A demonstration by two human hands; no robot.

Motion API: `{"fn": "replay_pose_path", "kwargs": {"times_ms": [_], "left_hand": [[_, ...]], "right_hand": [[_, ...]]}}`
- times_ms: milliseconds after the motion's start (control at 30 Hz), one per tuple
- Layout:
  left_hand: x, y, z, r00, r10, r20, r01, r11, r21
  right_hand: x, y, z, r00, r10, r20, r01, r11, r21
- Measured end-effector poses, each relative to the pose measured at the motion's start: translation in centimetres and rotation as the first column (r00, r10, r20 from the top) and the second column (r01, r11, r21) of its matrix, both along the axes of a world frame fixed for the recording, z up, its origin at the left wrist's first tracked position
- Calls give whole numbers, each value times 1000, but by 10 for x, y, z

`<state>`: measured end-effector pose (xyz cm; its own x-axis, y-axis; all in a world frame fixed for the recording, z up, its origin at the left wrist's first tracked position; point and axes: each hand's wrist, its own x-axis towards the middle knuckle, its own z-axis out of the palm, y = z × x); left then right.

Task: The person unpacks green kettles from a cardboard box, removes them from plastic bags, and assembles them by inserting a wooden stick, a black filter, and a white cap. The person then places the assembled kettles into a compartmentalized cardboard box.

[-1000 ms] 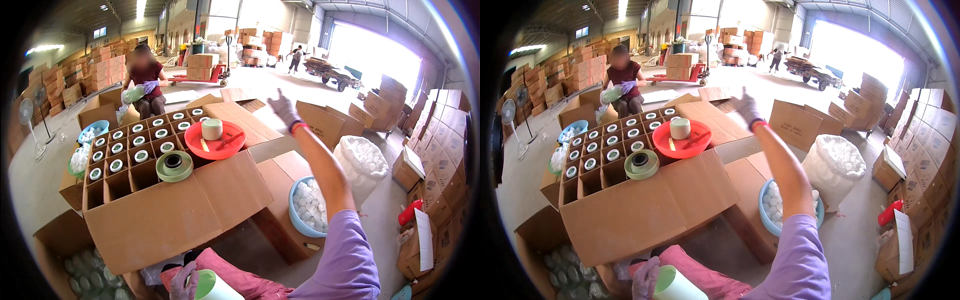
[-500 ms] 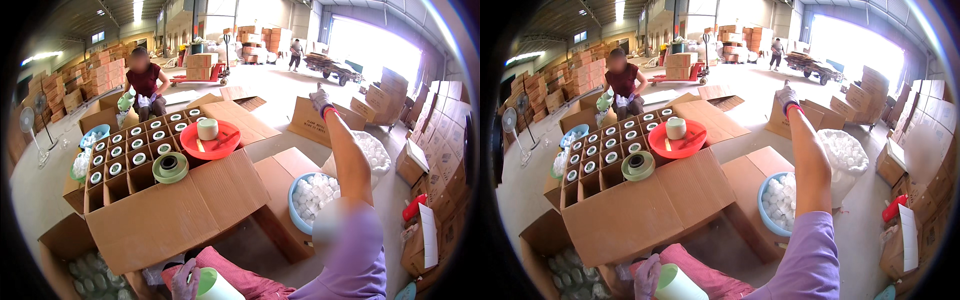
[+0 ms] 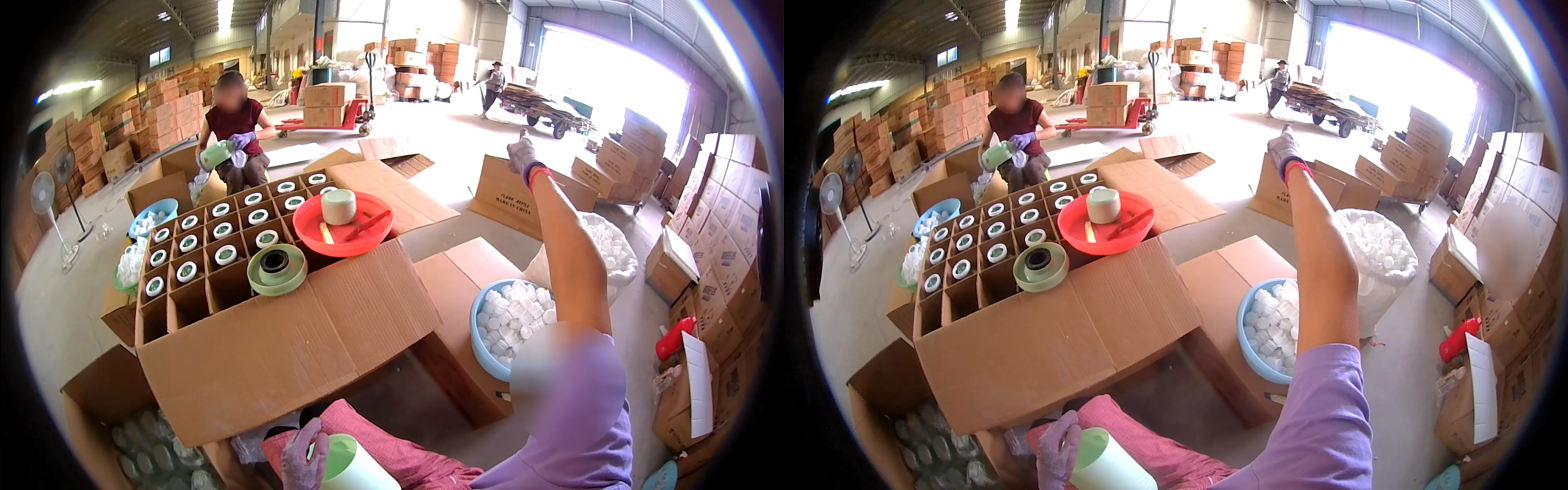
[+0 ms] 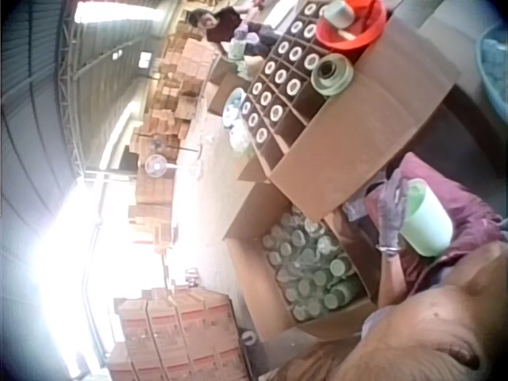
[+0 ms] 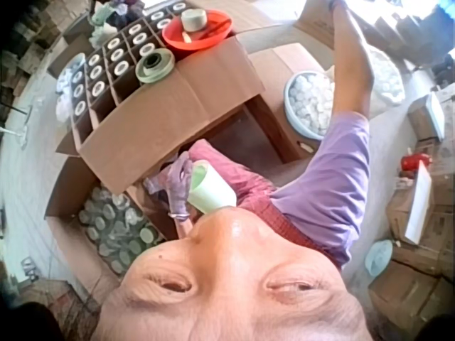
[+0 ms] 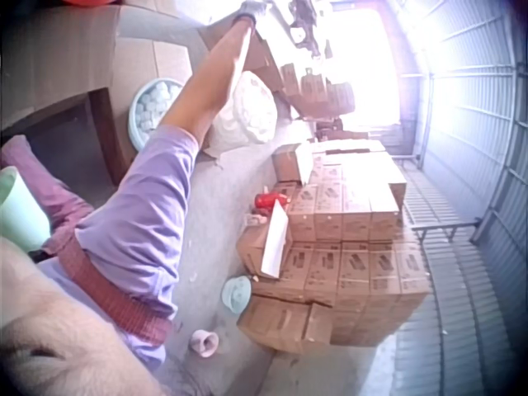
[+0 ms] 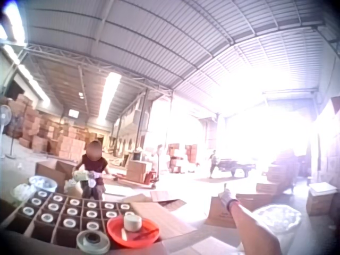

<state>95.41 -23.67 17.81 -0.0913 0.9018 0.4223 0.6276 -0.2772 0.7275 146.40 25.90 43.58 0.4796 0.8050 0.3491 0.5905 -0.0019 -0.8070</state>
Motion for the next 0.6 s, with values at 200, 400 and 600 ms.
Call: {"fn": "replay_pose_path", "kwargs": {"times_ms": [200, 400, 600], "left_hand": [[-4, -8, 10, 977, 26, 209, 50, 936, -349], [2, 11, 0, 987, -115, 108, 142, 947, -288], [-28, -9, -7, 984, -68, 166, 129, 912, -390]], "right_hand": [[-144, -15, -8, 916, 401, 14, -401, 914, 59], [-286, -65, -54, 545, 631, 552, -772, 635, 36], [-484, -92, -103, 159, 842, 515, -947, 278, -162]]}}
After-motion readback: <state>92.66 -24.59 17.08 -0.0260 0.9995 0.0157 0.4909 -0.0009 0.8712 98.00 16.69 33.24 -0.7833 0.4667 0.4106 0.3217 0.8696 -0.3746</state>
